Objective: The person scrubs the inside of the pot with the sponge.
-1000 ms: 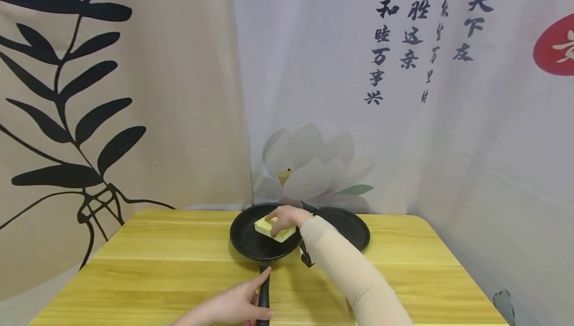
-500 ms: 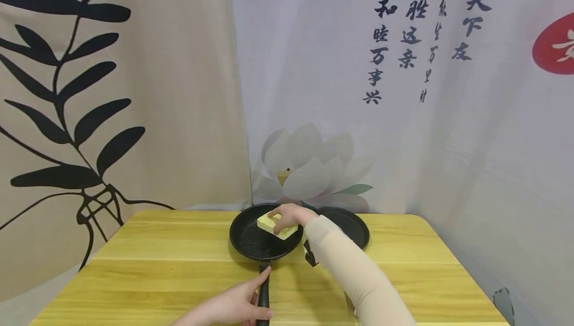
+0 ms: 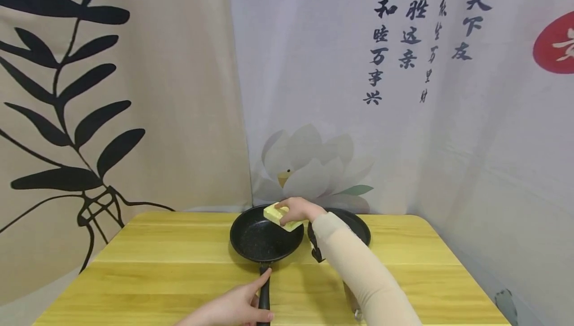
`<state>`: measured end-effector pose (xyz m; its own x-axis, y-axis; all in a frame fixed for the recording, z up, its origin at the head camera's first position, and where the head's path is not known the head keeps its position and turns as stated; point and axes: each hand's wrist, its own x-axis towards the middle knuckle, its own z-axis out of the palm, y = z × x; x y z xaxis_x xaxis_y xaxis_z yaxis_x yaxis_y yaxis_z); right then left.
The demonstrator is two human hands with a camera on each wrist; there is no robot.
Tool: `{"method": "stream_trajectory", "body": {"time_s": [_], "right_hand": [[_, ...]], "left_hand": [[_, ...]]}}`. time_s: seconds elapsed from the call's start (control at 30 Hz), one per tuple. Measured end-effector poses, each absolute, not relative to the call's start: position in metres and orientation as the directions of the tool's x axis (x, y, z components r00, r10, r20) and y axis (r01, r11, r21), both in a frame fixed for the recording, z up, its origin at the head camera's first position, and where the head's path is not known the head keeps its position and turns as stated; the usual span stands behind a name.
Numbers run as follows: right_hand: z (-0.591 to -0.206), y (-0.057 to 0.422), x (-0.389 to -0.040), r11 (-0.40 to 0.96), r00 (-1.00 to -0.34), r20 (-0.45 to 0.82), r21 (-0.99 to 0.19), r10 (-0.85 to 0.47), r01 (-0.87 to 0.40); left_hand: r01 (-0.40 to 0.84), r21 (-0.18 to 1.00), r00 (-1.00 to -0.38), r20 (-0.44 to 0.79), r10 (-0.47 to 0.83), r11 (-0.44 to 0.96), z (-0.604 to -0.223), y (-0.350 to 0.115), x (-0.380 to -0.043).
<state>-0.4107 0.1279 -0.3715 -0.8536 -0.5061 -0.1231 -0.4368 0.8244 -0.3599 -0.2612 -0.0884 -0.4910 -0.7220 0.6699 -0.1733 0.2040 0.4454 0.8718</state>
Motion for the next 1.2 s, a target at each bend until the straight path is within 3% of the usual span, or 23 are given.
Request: {"method": "stream_trajectory", "body": {"time_s": [0.17, 0.37, 0.57, 0.7, 0.97, 1.2], "right_hand": [[-0.366, 0.141, -0.412, 0.821, -0.866, -0.096, -0.384, -0.49, -0.422], [-0.361, 0.163, -0.416, 0.82, -0.881, -0.075, -0.409, -0.467, -0.4], [-0.356, 0.182, -0.418, 0.811, -0.895, -0.054, -0.45, -0.442, -0.374], [-0.359, 0.192, -0.416, 0.81, -0.902, -0.051, -0.464, -0.428, -0.358], [-0.363, 0.208, -0.413, 0.831, -0.919, -0.059, -0.453, -0.39, -0.323], [-0.364, 0.225, -0.409, 0.842, -0.933, -0.023, -0.439, -0.359, -0.313]], "left_hand": [[0.196, 0.868, -0.722, -0.187, 0.666, 0.457, -0.448, -0.085, -0.238], [0.239, 0.857, -0.717, -0.161, 0.678, 0.456, -0.46, -0.085, -0.243], [0.177, 0.899, -0.687, -0.179, 0.704, 0.401, -0.471, -0.086, -0.252], [0.197, 0.888, -0.686, -0.178, 0.706, 0.416, -0.473, -0.086, -0.251], [0.14, 0.928, -0.717, -0.145, 0.682, 0.345, -0.438, -0.081, -0.226], [0.13, 0.925, -0.728, -0.156, 0.668, 0.358, -0.433, -0.08, -0.222]]}}
